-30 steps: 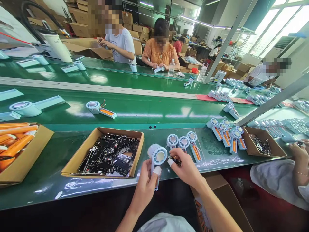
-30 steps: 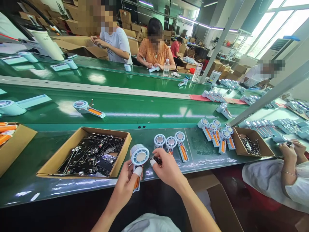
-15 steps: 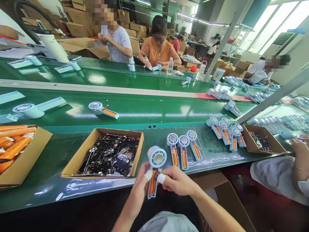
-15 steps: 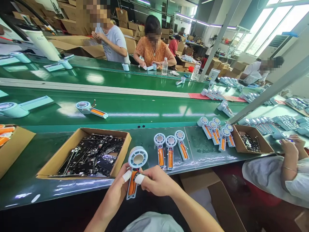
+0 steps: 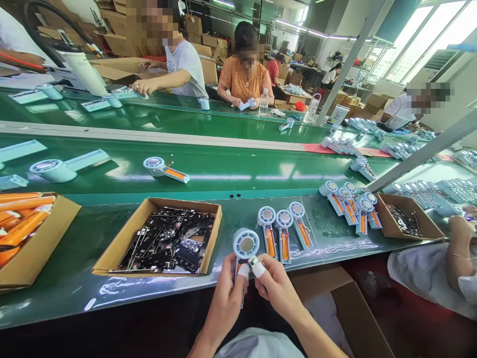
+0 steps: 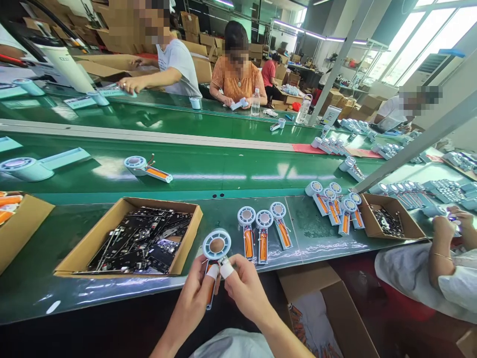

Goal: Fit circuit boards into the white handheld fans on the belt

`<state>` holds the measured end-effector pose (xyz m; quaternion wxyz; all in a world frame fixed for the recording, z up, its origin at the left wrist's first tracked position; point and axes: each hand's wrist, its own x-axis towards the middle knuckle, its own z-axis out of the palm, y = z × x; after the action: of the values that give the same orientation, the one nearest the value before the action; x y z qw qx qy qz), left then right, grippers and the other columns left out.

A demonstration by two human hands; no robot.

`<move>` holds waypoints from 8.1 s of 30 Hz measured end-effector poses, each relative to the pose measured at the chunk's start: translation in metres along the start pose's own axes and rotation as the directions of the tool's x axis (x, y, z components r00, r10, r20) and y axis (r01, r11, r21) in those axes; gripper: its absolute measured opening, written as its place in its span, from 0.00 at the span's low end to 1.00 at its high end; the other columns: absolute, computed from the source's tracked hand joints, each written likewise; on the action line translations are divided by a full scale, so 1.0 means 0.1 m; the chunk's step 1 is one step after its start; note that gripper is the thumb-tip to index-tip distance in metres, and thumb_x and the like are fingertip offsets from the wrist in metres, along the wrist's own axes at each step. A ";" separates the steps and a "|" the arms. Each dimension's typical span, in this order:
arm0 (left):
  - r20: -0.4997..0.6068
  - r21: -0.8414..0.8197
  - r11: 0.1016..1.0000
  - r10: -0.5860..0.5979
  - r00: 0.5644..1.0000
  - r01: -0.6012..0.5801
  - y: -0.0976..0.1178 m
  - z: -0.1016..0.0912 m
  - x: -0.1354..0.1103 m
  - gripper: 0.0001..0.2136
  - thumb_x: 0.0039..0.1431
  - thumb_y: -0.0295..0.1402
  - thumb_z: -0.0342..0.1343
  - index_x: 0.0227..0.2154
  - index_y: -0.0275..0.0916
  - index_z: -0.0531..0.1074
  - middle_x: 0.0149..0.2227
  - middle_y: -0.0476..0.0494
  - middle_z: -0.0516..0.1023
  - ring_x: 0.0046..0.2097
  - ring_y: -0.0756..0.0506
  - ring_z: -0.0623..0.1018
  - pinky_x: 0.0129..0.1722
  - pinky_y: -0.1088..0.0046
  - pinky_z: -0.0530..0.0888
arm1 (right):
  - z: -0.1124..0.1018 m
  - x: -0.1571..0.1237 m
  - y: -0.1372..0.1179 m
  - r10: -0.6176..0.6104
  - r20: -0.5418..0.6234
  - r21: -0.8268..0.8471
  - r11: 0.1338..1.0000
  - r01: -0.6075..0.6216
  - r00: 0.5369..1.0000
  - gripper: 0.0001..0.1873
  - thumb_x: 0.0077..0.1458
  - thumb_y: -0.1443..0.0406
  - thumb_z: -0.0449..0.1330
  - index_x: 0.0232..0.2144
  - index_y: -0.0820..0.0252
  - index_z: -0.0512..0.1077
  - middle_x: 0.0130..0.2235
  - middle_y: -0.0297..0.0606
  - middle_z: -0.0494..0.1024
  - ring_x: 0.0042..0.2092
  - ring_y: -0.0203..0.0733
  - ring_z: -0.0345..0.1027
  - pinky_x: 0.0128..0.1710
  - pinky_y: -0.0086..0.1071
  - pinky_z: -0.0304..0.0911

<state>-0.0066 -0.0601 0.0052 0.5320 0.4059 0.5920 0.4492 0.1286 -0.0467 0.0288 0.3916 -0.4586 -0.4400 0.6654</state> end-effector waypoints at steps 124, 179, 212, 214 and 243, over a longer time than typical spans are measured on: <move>0.162 -0.115 0.969 -0.197 0.967 0.217 -0.07 0.27 0.25 0.24 0.51 0.58 0.57 0.23 0.43 0.59 0.17 0.62 0.55 0.17 0.56 0.54 0.14 0.81 0.54 | -0.43 0.19 0.08 -0.463 0.304 -0.881 0.195 0.431 0.832 0.12 0.62 0.76 0.53 0.42 0.58 0.72 0.41 0.40 0.76 0.40 0.43 0.68 0.39 0.32 0.65; 0.197 0.445 0.882 0.076 0.977 -0.158 -0.07 -0.13 0.29 0.20 0.63 0.41 0.43 0.52 0.40 0.70 0.34 0.39 0.84 0.38 0.35 0.82 0.40 0.59 0.75 | -0.52 0.01 -0.16 -0.272 -0.032 -0.897 0.432 0.092 0.962 0.22 0.61 0.73 0.51 0.55 0.59 0.69 0.46 0.46 0.80 0.45 0.48 0.75 0.43 0.36 0.67; 0.203 0.294 0.952 0.024 0.979 -0.084 0.01 -0.10 0.26 0.15 0.63 0.40 0.41 0.43 0.40 0.68 0.19 0.55 0.68 0.18 0.48 0.67 0.20 0.73 0.65 | -0.36 0.32 -0.17 -0.345 0.288 -0.763 0.480 0.432 0.893 0.19 0.57 0.79 0.53 0.42 0.59 0.78 0.40 0.41 0.78 0.43 0.42 0.72 0.44 0.33 0.67; 0.210 0.293 0.953 0.012 0.978 -0.075 0.05 -0.08 0.27 0.17 0.63 0.44 0.42 0.43 0.39 0.69 0.19 0.57 0.66 0.18 0.49 0.65 0.19 0.74 0.63 | -0.36 0.30 -0.16 -0.341 0.288 -0.764 0.481 0.430 0.895 0.18 0.58 0.79 0.54 0.41 0.58 0.77 0.40 0.40 0.78 0.43 0.42 0.72 0.44 0.33 0.68; 0.049 0.322 0.875 0.366 0.929 -0.361 -0.07 0.03 0.12 0.15 0.65 0.37 0.48 0.48 0.39 0.76 0.50 0.36 0.80 0.50 0.39 0.81 0.50 0.59 0.78 | -0.17 0.28 -0.08 -0.469 0.272 -0.956 -0.032 0.292 0.840 0.10 0.60 0.75 0.57 0.29 0.58 0.71 0.32 0.40 0.74 0.35 0.45 0.64 0.33 0.35 0.60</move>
<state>-0.0044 -0.0497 -0.0046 0.3599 0.5888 0.5746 0.4400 0.1385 -0.0144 0.0260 0.1790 -0.5009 -0.8462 0.0309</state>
